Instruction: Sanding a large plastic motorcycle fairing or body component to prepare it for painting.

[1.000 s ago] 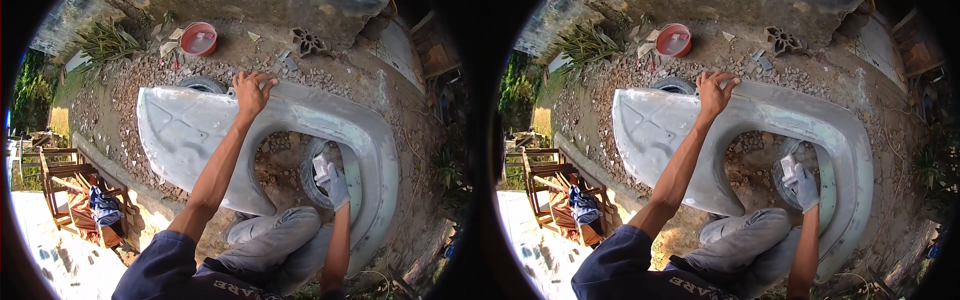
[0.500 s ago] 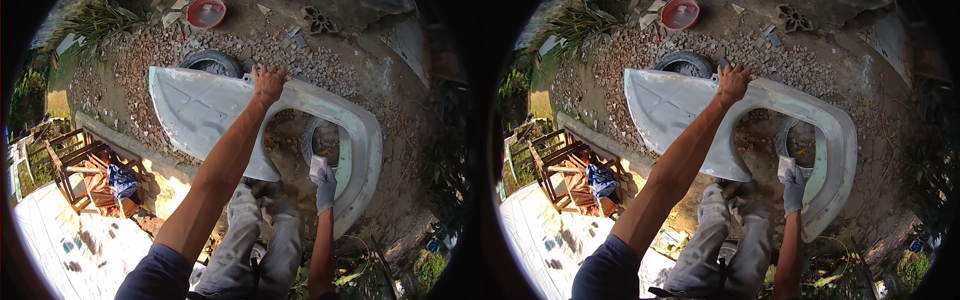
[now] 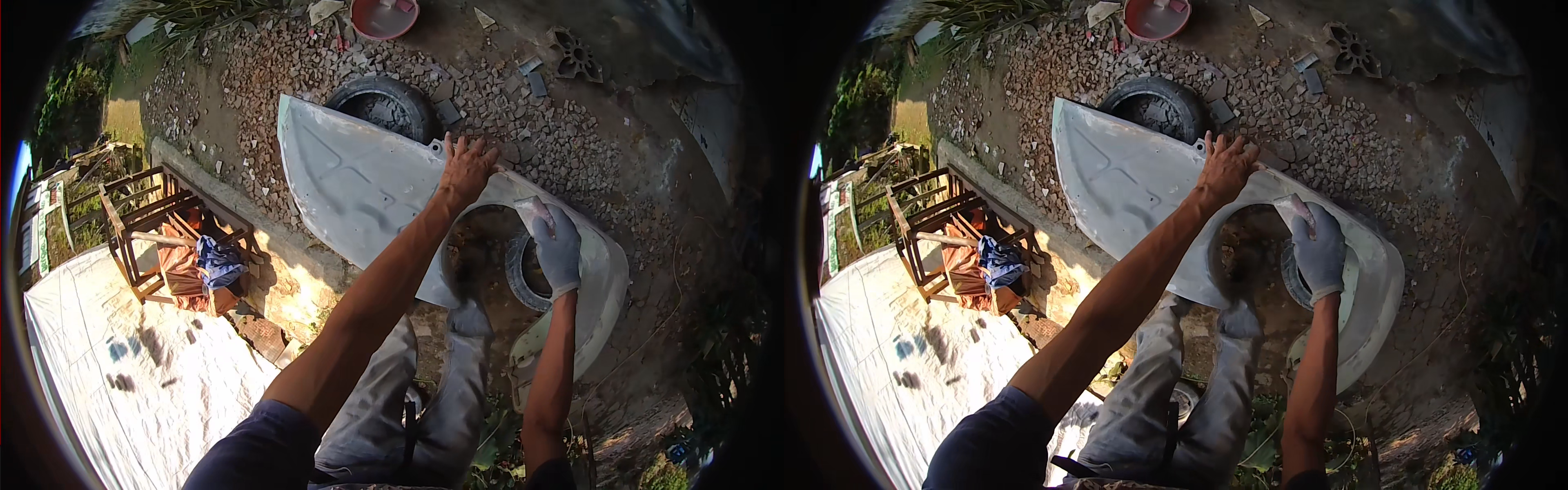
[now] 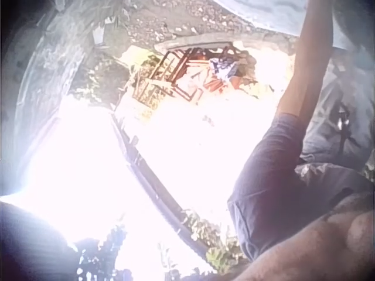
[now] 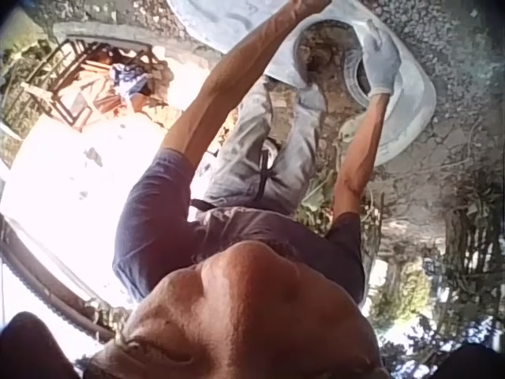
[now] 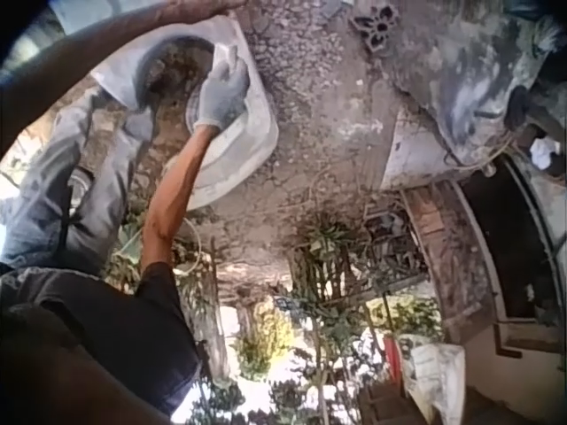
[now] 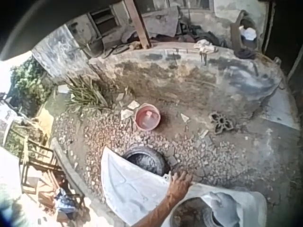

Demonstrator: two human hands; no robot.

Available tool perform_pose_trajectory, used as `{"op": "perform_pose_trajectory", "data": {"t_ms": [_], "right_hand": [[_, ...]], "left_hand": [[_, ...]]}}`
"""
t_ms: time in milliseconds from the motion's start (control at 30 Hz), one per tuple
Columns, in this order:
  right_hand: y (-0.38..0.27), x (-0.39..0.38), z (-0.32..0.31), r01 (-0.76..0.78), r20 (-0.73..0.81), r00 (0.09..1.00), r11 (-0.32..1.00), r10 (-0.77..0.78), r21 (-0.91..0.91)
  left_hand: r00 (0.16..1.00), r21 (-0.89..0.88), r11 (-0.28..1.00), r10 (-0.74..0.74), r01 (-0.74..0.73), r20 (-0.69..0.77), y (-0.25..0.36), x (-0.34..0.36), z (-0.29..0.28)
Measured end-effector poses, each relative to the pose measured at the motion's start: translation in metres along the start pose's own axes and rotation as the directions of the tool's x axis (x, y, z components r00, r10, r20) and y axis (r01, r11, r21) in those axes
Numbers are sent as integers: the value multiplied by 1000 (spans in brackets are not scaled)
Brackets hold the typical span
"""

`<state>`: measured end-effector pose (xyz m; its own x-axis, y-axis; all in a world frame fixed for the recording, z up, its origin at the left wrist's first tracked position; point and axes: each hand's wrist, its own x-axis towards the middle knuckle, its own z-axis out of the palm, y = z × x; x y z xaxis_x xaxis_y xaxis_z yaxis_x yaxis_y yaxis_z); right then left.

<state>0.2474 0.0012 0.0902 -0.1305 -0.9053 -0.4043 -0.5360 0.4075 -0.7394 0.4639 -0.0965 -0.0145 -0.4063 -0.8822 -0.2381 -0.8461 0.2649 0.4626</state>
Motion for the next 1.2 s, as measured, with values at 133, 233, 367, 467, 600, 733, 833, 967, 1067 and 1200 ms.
{"op": "perform_pose_trajectory", "data": {"t_ms": [133, 233, 367, 467, 600, 733, 833, 967, 1067, 1200], "right_hand": [[9, -2, 59, 81, 213, 974, 997, -80, 1], [-20, -11, 102, 15, 323, 946, 1000, -20, 16], [-34, -19, 142, -120, 258, 964, 975, 69, 186], [-61, 5, 167, -130, 236, 971, 895, 29, 426], [-111, 41, 220, 43, 253, 955, 917, -154, 398], [-153, 93, 306, 253, 242, 935, 966, -259, 55], [-202, 177, 361, 69, 103, 993, 996, -64, -50], [-201, 335, 466, 272, 105, 962, 915, -252, -297], [-170, 458, 556, 251, 252, 960, 782, -125, -570], [-177, 568, 672, 145, 227, 974, 746, 9, -650]], "left_hand": [[998, -15, 999, 27, -28, -56, 5, 0, -9], [999, -28, 999, 27, -27, 23, -14, -10, -18], [980, -341, 939, -25, -44, -196, -32, -35, -43], [992, -450, 889, -114, 79, -51, -66, -84, -99], [917, -850, 380, -302, 365, 259, -139, -133, -119], [856, -857, 280, -427, 432, 291, -259, -156, -118], [856, -773, 419, -423, 476, 298, -340, -162, -117], [948, -609, 738, -135, 290, 288, -400, -160, -124], [953, -677, 713, 42, 182, 300, -429, -168, -109], [920, -687, 694, 93, 215, 381, -462, -174, -125]]}}
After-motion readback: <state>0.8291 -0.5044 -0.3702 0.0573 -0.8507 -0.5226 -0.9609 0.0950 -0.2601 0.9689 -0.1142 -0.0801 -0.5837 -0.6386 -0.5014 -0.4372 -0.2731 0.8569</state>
